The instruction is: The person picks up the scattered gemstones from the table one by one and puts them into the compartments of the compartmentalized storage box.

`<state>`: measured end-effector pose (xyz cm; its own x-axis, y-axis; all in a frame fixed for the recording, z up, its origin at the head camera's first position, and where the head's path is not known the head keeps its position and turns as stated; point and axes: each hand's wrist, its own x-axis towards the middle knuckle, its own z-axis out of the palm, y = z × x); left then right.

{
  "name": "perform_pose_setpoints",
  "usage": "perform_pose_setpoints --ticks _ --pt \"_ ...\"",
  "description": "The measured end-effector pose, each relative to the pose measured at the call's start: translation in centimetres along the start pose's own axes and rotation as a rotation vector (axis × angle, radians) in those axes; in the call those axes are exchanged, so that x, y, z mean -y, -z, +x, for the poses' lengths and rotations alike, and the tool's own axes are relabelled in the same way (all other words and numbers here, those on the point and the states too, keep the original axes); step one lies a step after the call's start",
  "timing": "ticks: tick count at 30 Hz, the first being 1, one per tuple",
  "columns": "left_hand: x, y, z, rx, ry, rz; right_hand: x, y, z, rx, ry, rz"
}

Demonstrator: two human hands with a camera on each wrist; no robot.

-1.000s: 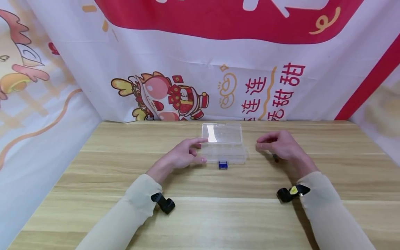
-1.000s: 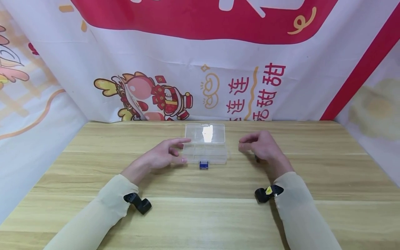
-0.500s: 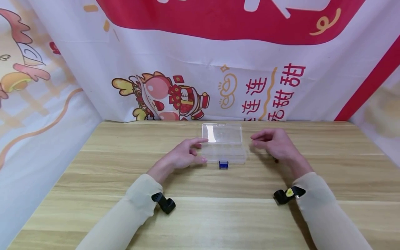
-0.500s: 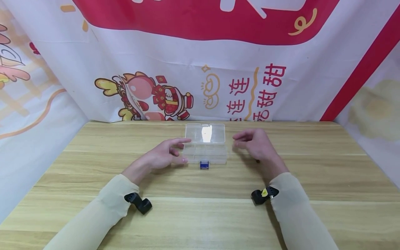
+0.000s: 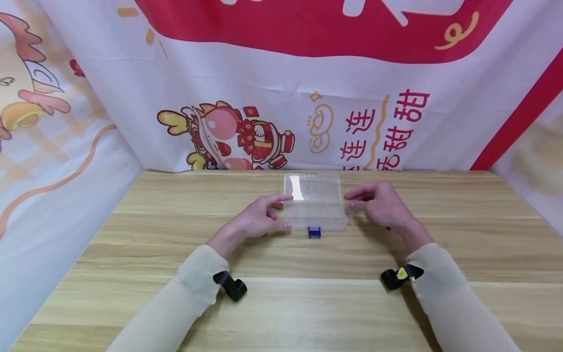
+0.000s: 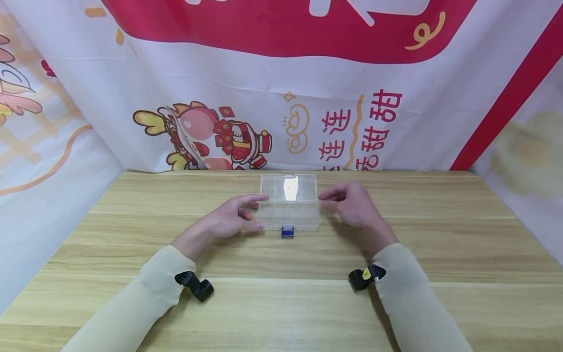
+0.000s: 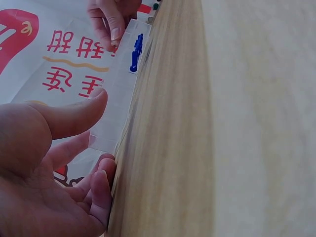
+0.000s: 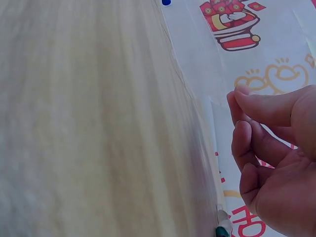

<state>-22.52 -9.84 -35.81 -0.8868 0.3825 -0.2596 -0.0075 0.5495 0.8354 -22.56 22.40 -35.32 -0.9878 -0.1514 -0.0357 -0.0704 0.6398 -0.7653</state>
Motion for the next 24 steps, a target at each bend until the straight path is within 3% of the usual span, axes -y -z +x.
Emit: perform_pose_setpoints --ticks 19,24 --pt "0.2 0.2 0.0 0.001 -0.007 0.016 1.0 -1.1 0.0 0.039 0.015 -0.040" --pt "0.1 0.2 0.0 0.006 -0.006 0.007 1.1 -1.3 -0.1 0.032 -0.015 -0.075"
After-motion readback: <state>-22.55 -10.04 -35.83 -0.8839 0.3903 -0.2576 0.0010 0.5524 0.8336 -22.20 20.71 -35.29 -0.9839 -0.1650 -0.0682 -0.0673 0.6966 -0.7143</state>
